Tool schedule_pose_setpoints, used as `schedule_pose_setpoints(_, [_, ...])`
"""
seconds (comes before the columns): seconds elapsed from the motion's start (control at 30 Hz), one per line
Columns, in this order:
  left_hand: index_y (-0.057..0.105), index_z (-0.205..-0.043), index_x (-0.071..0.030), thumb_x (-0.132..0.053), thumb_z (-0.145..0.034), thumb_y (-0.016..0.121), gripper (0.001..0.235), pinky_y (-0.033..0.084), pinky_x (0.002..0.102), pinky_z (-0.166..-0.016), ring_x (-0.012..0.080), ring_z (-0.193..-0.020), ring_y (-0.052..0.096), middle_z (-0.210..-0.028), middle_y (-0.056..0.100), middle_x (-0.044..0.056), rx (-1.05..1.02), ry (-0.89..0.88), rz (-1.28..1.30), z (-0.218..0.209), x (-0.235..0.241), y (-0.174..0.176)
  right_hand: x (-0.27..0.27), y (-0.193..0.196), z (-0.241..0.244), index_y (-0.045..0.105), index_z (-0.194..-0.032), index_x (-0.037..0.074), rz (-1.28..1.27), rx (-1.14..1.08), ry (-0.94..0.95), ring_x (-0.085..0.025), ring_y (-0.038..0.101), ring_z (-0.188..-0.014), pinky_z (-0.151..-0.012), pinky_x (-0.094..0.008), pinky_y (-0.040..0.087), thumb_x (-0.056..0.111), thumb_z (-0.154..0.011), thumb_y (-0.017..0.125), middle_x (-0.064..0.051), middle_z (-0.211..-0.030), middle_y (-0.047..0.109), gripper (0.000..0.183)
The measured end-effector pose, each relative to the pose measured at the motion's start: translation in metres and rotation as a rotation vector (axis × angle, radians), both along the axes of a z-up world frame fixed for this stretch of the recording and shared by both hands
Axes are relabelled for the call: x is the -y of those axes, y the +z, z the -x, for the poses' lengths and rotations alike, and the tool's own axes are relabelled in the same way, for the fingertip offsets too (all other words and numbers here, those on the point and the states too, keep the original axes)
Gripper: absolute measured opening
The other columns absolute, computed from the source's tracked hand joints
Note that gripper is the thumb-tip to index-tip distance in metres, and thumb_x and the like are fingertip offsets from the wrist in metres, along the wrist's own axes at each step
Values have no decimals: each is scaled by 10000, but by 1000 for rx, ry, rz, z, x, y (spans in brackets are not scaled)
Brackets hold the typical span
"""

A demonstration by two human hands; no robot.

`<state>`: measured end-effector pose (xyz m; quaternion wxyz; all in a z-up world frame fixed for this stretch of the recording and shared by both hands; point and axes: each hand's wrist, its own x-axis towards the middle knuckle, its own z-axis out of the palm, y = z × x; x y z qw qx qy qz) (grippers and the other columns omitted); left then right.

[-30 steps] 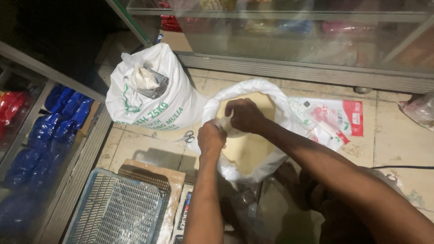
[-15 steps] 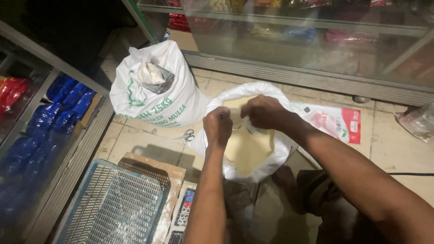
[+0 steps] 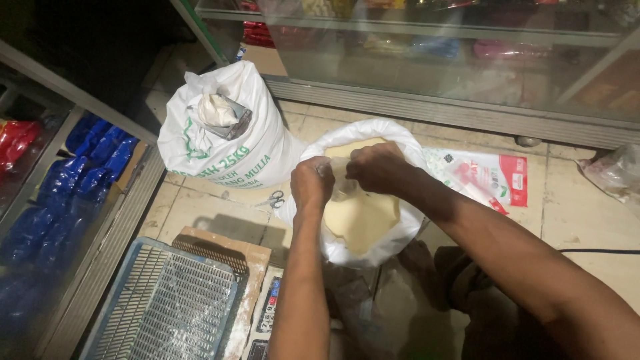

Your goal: The person scoops food powder from a large sack into small plastic bags, weighs each bag on a digital scale, and ties the bags closed before placing them into another large sack.

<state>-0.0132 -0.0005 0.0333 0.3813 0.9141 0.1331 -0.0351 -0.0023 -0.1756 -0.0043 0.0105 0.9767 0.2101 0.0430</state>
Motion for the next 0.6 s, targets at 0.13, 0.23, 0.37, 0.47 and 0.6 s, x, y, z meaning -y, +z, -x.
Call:
schedule_pose_setpoints(0.13, [818, -1065, -242, -212, -956, 623, 225, 592, 450, -910, 321, -1014, 746, -993, 798, 55, -8, 5, 28, 1, 3, 4, 2, -3, -5, 630, -830, 206, -20, 63, 67, -199, 718, -696, -628, -440, 599, 249, -844, 692, 40, -720, 637, 77])
schedule_pose_setpoints(0.23, [811, -1096, -161, -233, -968, 616, 244, 582, 481, -926, 351, -1023, 737, -999, 791, 115, 45, 43, 136, -7, -3, -21, 1, 17, -3, 659, -802, 185, -116, 2, 92, -240, 733, -711, -647, -448, 613, 212, -843, 685, 11, -703, 656, 55])
schedule_pose_setpoints(0.37, [733, -1198, -105, -453, -934, 623, 451, 542, 428, -843, 281, -926, 668, -1001, 716, 113, -32, 374, 629, -8, -4, -54, 1, 40, 0, 692, -799, 167, -209, -58, 89, -242, 732, -703, -647, -411, 597, 147, -881, 693, -8, -693, 685, 84])
schedule_pose_setpoints(0.47, [604, -1346, -70, -619, -931, 569, 689, 550, 440, -782, 259, -782, 684, -923, 692, 111, -210, 524, 913, 1, -4, -89, 7, 45, 0, 706, -812, 151, -313, -65, 76, -264, 746, -731, -657, -426, 593, 140, -898, 702, -27, -707, 708, 87])
schedule_pose_setpoints(0.6, [359, -1618, -87, -616, -981, 544, 848, 388, 737, -994, 537, -1145, 603, -1279, 594, 233, -634, 346, 1439, 3, 0, -159, 6, 88, 11, 715, -810, 131, -427, -116, 77, -298, 750, -747, -643, -454, 579, 178, -935, 702, -61, -722, 723, 134])
